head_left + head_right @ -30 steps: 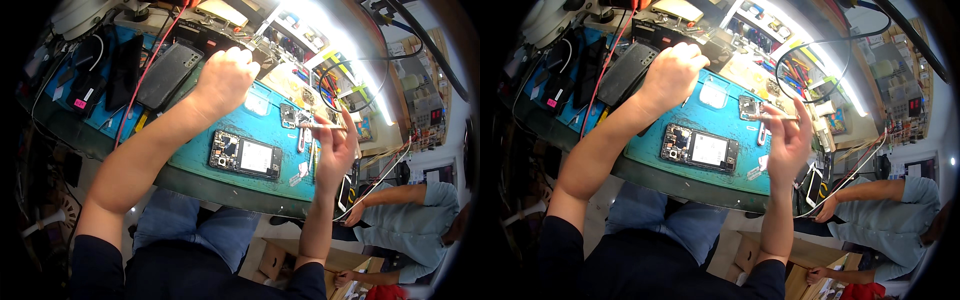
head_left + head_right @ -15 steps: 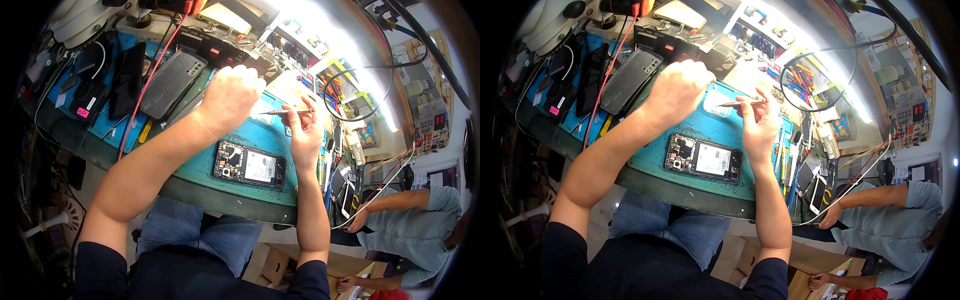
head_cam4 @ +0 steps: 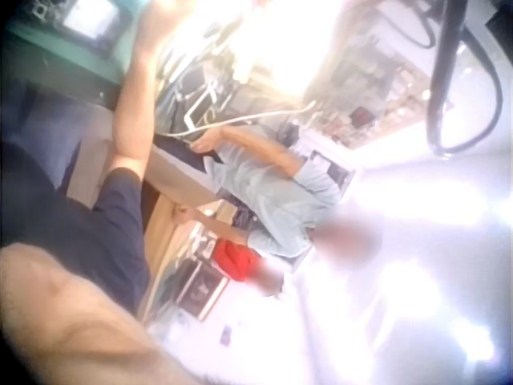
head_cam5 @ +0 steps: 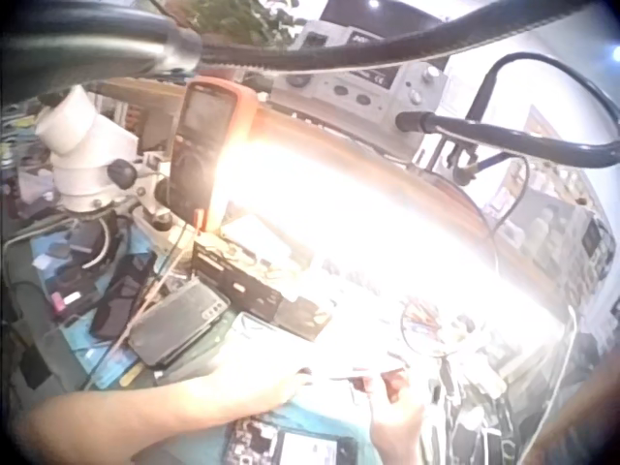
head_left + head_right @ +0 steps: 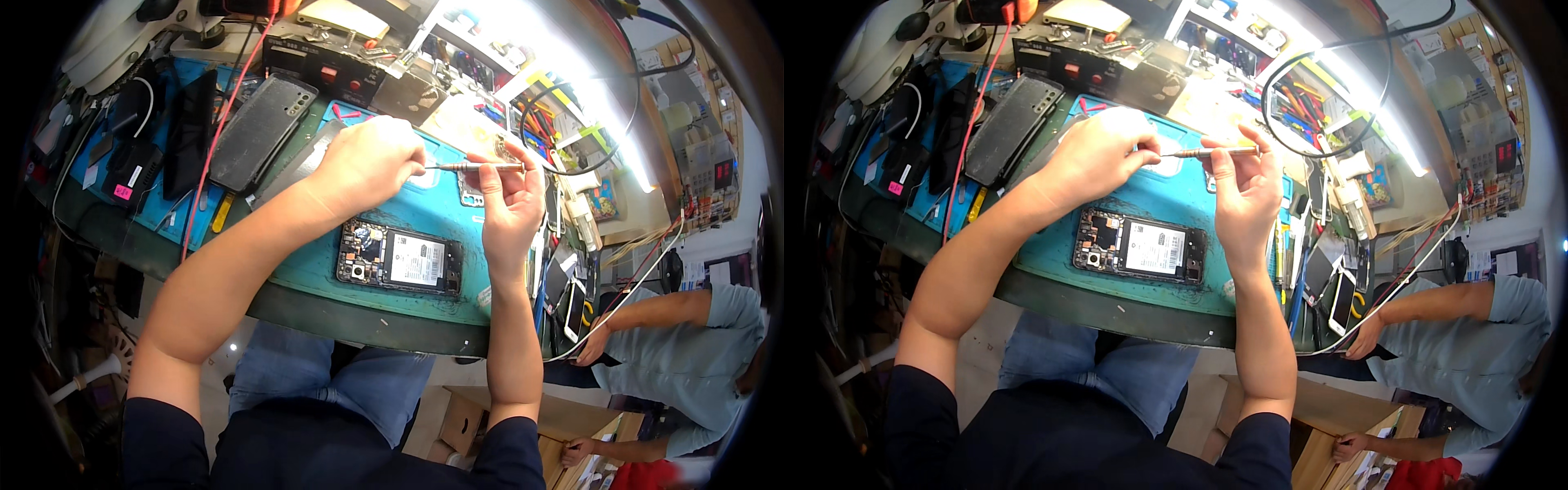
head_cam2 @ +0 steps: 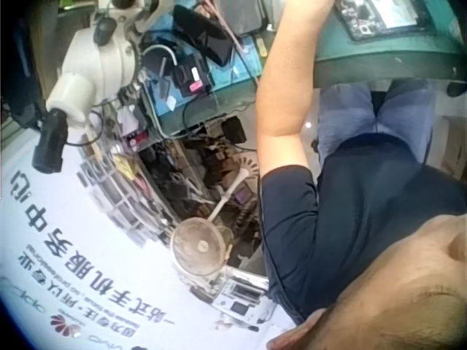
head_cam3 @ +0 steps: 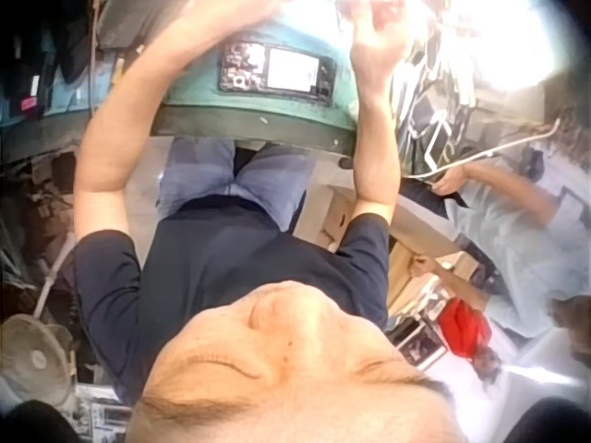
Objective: The person holds a mobile phone and interacts with the touch screen, then uses a screwdriver to remove several screws from the internal chassis of another partially disassembled mobile phone on a green work mat.
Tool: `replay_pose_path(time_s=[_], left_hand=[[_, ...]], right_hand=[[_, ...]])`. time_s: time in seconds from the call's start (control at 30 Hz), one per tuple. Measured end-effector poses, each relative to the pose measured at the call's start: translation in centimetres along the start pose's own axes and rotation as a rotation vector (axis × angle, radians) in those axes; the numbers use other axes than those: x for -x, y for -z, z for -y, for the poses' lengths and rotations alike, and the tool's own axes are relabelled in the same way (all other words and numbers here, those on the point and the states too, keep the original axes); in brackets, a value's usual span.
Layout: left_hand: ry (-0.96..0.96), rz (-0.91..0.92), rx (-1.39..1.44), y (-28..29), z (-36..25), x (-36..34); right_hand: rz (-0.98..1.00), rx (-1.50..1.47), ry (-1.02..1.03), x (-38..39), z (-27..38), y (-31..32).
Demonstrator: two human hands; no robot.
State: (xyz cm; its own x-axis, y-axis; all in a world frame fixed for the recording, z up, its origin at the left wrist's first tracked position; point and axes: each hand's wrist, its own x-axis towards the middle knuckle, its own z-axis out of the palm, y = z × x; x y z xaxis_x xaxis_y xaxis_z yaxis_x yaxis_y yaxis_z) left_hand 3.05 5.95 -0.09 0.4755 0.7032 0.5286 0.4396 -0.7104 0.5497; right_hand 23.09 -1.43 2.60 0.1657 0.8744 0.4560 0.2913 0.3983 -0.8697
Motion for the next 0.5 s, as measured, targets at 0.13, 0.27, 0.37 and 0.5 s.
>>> replay_pose_path(time_s=[0.13,0.27,0.37,0.5], left_hand=[[0.206,0.110,0.388,0.5,-0.8,-0.8],[0.272,0.243,0.660,0.7,-1.8,-0.8],[0.252,0.354,0.694,-0.3,-3.3,0.1],[0.039,0.329,0.613,-1.2,-6.1,2.3]], right_hand=[[-0.045,-0.219,-0.025,0.1,1.4,0.8],[-0.066,0.068,0.032,0.9,3.2,2.0],[-0.071,0.176,0.034,2.3,4.6,3.2],[0.014,0.301,0.090,5.5,5.5,5.5]])
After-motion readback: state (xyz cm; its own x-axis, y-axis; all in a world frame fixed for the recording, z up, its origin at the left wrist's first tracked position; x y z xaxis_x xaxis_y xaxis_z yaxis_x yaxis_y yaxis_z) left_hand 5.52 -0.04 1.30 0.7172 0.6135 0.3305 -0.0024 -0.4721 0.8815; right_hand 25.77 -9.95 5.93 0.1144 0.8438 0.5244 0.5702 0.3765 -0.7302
